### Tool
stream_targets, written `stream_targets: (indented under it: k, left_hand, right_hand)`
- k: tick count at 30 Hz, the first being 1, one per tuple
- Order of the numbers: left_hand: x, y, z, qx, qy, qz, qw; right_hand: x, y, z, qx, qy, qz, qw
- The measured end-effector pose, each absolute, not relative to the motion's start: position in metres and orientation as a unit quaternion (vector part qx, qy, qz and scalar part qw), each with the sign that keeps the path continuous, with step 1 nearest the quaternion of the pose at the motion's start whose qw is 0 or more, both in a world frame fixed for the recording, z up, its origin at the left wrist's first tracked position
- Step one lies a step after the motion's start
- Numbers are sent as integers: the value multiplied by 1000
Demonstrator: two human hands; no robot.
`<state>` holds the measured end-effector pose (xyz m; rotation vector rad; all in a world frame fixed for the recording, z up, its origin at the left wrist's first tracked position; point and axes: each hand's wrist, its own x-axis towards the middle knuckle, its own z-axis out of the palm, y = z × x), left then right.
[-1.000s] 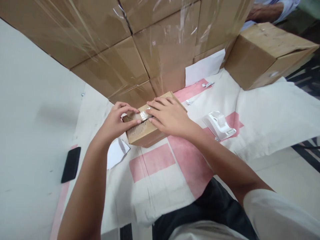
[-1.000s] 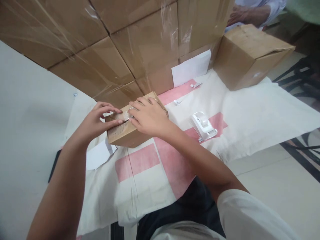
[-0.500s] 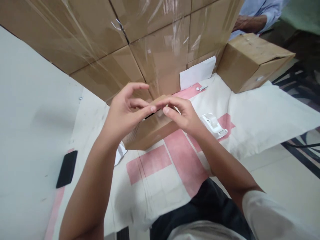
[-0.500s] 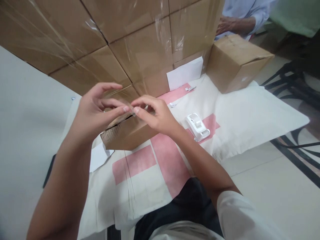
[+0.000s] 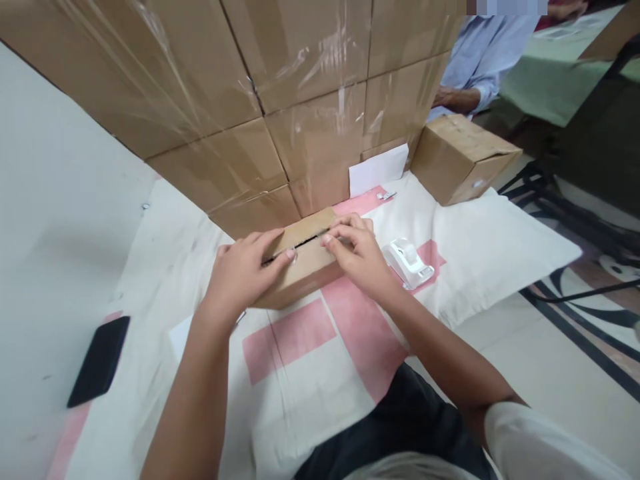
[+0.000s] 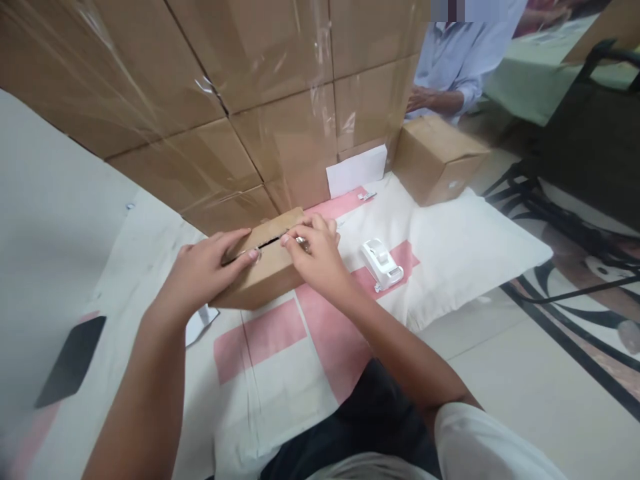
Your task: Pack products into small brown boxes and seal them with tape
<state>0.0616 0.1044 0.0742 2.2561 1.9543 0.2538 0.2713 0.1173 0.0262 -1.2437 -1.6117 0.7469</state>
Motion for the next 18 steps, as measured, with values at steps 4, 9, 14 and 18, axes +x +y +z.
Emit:
stream_targets:
  k: [4,9,14,18]
  left_hand:
    - [68,77,88,702,704,13,106]
    - [64,61,98,731,655,28,190]
    - [67,67,76,769,584,124,229]
    - [66,81,64,747,616,167,185]
  right_hand:
    - [273,133,27,-522,-674,337,400]
    - [274,136,43,-462,-701,409,357]
    - [271,136,49,-467,-693,415,360]
    - [263,138,37,-508,-727,341,312]
